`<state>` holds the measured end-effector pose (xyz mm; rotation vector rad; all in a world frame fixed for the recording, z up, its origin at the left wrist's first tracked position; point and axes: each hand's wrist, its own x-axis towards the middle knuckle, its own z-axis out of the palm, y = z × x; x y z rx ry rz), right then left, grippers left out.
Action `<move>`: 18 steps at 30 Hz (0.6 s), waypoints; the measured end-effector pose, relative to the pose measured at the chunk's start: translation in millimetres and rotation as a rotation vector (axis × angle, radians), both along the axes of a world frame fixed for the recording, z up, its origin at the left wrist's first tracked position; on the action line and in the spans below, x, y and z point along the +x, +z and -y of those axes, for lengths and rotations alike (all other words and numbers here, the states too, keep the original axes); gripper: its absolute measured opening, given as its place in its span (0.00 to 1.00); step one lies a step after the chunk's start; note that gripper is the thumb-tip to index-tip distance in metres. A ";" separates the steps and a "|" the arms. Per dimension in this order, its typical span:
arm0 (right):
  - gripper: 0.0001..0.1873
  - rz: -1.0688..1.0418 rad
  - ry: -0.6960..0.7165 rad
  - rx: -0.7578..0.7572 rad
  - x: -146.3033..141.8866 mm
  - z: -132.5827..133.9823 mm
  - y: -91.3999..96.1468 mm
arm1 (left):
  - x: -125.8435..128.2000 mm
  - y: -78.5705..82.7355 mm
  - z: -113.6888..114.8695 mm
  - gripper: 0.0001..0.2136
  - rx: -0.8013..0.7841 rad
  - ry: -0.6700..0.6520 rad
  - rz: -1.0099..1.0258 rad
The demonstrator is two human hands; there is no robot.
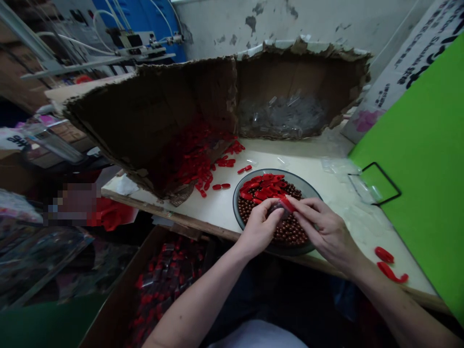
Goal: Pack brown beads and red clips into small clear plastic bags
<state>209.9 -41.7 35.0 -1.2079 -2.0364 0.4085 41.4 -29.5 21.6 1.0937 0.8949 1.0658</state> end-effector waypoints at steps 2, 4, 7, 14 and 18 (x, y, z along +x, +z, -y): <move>0.22 -0.014 -0.017 -0.008 -0.5 1.0 -1.2 | 0.4 -0.8 -0.3 0.11 -0.012 -0.017 0.006; 0.21 -0.042 -0.047 -0.018 -1.1 1.2 -1.9 | 2.9 -2.8 -0.7 0.12 -0.043 -0.018 0.053; 0.19 -0.098 -0.066 -0.069 -0.8 1.3 -2.5 | 8.3 -5.5 -1.9 0.13 -0.128 -0.030 0.183; 0.16 -0.361 -0.332 -0.120 2.5 -6.8 1.6 | 11.2 -3.7 -0.1 0.15 -0.197 -0.143 0.166; 0.21 -0.501 -0.062 -0.377 -0.6 -23.5 12.2 | 13.0 -1.3 5.2 0.15 -0.188 -0.330 0.088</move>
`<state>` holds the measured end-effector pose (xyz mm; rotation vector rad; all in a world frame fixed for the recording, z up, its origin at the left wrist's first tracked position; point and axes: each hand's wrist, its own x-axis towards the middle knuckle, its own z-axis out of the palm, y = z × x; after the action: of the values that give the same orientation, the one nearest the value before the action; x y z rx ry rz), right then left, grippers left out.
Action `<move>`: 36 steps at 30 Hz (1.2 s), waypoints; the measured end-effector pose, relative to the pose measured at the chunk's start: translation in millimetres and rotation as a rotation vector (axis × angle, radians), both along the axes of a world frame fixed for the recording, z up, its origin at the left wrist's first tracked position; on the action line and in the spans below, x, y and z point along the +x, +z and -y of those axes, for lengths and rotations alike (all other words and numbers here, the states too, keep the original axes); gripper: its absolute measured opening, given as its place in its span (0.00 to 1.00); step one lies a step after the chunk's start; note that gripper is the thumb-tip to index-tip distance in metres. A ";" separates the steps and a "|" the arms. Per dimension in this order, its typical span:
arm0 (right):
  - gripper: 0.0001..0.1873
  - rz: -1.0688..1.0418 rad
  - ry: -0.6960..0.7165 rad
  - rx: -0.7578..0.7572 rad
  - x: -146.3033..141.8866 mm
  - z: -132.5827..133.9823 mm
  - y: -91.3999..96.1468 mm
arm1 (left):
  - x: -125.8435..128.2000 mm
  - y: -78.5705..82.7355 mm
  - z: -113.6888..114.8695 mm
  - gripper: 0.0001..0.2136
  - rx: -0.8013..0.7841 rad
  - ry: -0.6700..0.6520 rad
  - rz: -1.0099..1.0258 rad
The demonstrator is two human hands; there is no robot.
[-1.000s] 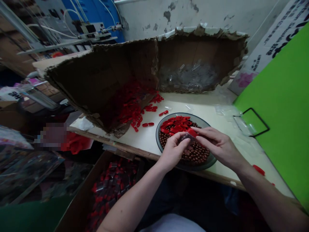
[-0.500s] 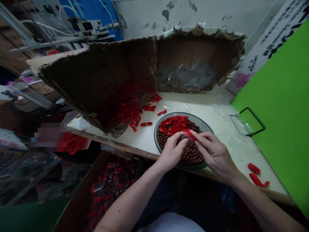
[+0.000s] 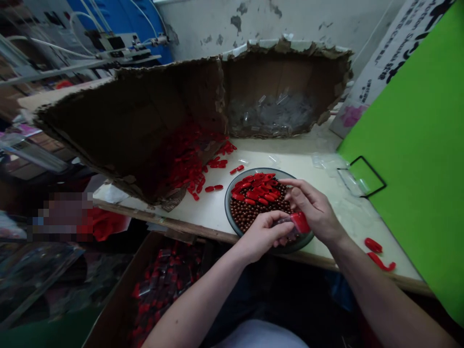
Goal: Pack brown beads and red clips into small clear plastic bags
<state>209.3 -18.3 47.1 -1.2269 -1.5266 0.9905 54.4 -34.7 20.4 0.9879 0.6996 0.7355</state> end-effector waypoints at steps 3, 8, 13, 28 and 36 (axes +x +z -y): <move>0.26 -0.228 0.235 -0.176 -5.7 -7.9 3.9 | 2.0 1.9 1.7 0.16 0.052 -0.062 -0.054; 0.30 -0.437 0.314 -0.311 -20.4 -4.6 2.3 | 8.5 -0.2 0.7 0.24 0.194 0.069 -0.184; 0.25 -0.455 0.293 -0.231 -25.8 -0.8 0.5 | 13.0 0.4 1.5 0.25 0.290 0.171 -0.286; 0.26 -0.525 -0.001 -0.133 -10.4 2.3 -17.5 | -22.7 -15.5 5.6 0.24 0.056 0.262 -0.307; 0.20 0.757 -0.626 -0.275 146.3 -4.5 -100.7 | -175.6 -58.8 29.4 0.20 -0.121 0.984 -0.711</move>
<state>355.6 -13.8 -53.5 -2.2723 -1.3857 0.3174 -121.1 -64.1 -38.4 0.7466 1.8994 1.1674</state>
